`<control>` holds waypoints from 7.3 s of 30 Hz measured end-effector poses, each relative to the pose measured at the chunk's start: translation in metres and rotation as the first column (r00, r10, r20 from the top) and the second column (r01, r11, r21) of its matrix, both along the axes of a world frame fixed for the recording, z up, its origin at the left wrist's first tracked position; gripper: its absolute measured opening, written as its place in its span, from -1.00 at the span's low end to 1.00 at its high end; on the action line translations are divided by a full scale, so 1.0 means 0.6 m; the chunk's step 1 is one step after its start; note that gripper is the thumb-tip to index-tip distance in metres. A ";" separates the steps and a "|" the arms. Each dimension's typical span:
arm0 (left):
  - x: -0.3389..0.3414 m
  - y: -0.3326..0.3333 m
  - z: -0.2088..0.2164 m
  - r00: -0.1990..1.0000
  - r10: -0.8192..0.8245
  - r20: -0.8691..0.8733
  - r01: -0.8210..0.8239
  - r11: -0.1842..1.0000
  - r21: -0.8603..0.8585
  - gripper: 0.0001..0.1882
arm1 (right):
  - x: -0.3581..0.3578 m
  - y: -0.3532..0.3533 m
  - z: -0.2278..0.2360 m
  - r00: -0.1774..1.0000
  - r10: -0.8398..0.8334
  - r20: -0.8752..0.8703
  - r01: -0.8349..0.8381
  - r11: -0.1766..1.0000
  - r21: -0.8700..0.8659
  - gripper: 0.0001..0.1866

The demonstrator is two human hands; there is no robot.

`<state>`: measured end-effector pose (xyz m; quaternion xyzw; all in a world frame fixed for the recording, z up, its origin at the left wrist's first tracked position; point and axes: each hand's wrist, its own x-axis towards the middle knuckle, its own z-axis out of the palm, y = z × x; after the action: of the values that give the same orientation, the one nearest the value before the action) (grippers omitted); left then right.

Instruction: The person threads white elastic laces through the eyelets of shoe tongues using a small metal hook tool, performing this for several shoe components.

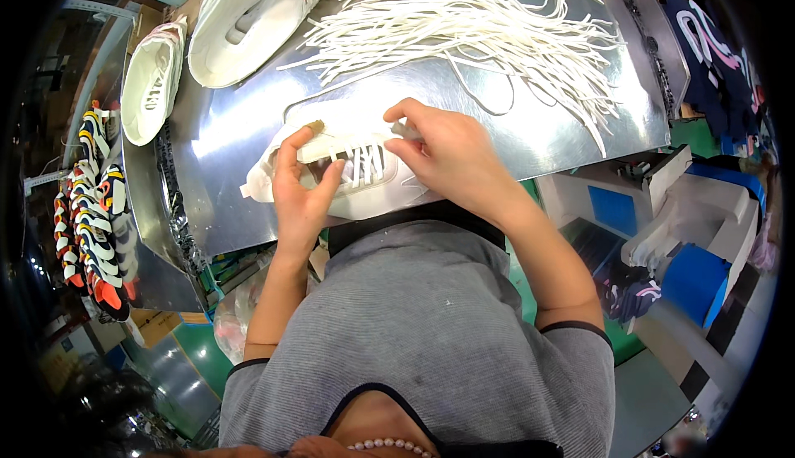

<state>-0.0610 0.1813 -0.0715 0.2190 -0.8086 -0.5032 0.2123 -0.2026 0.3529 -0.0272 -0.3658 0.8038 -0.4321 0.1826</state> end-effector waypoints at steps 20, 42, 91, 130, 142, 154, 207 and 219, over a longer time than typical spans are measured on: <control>-0.029 -0.022 0.065 0.945 -0.298 0.135 0.158 0.778 0.608 -0.50 | 0.014 -0.033 -0.071 0.865 0.102 -0.491 -0.233 0.949 -0.213 -0.69; -0.032 -0.026 0.062 0.895 -0.416 0.163 0.320 0.851 0.417 -0.59 | 0.041 -0.006 -0.087 0.820 0.005 -0.573 -0.223 0.924 -0.311 -0.66; 0.036 0.015 0.036 0.934 -0.334 0.130 0.355 0.811 -0.465 -0.72 | 0.120 0.044 -0.045 0.972 -0.039 0.231 0.036 0.999 0.017 -0.82; 0.009 -0.034 0.100 0.668 -0.621 0.411 0.451 0.776 0.440 -0.70 | 0.010 0.033 -0.047 0.968 -0.127 0.215 0.129 0.992 0.004 -0.83; -0.010 -0.024 0.089 0.509 -0.523 0.684 0.737 0.675 -0.032 -0.80 | 0.015 0.017 -0.050 0.999 -0.035 -0.035 0.042 0.977 0.211 -0.78; 0.008 -0.020 0.077 0.842 -0.421 0.338 0.475 0.875 -0.094 -0.80 | -0.003 0.004 -0.031 0.999 0.052 -0.015 -0.048 0.975 0.217 -0.77; 0.021 0.022 0.067 0.900 -0.436 -0.017 0.431 0.894 -0.121 -0.81 | 0.052 0.033 -0.105 0.373 0.260 0.890 0.370 0.838 -0.400 -0.44; 0.024 -0.004 0.063 0.848 -0.496 -0.186 0.504 0.864 -0.008 -0.81 | 0.056 0.035 -0.114 0.334 0.342 0.878 0.377 0.806 -0.457 -0.34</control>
<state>-0.0467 0.1791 -0.0335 -0.0415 -0.8042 -0.5755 0.1425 -0.1689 0.3738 -0.0956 -0.0746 0.3710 -0.7898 0.4827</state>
